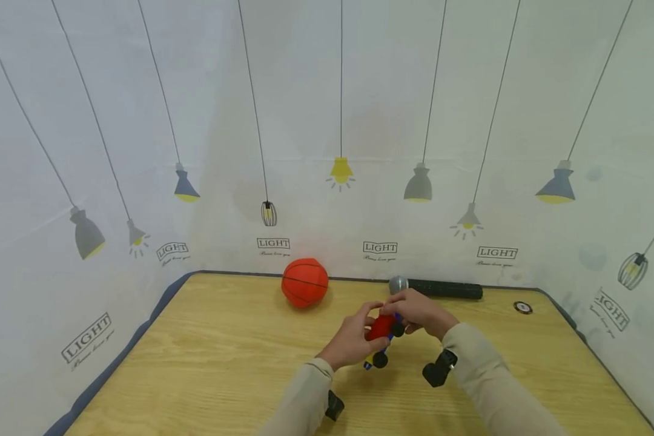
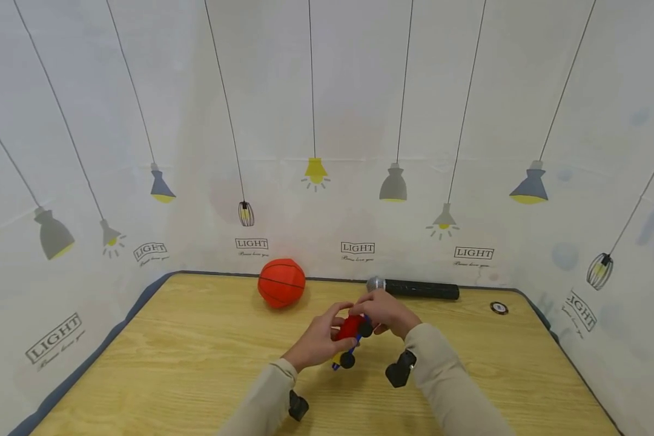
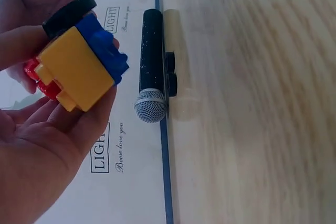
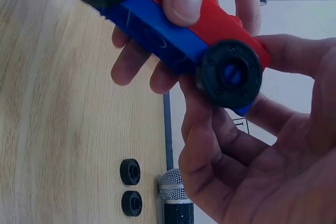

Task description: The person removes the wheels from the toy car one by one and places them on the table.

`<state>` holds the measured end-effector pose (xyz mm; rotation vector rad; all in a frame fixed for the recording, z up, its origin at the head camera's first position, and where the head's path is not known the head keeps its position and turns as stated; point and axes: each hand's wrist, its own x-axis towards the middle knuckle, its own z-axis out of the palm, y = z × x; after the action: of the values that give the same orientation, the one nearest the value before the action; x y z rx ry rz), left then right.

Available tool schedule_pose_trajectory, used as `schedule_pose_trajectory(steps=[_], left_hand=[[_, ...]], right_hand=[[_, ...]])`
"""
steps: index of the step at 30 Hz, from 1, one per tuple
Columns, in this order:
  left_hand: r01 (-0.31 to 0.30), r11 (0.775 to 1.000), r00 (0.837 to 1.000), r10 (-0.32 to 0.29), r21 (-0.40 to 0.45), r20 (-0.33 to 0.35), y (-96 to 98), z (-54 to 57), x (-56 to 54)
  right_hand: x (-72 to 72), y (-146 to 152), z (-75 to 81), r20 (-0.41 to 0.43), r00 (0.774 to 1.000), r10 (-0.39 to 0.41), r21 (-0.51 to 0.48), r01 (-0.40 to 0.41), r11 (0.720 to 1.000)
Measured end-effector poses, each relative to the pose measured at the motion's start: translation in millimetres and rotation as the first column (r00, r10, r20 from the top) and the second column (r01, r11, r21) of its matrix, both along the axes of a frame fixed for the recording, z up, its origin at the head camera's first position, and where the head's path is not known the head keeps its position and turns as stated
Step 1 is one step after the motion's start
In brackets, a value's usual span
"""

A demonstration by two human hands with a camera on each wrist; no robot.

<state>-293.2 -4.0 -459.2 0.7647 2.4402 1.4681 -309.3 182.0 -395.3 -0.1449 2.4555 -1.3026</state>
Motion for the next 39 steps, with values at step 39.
schedule_pose_trajectory(steps=[39], left_hand=[[-0.105, 0.933, 0.986, 0.053, 0.343, 0.159, 2.5, -11.9, 2.0]], right_hand=[[13.5, 11.4, -58.1, -0.375, 0.924, -0.074, -0.361, -0.072, 0.93]])
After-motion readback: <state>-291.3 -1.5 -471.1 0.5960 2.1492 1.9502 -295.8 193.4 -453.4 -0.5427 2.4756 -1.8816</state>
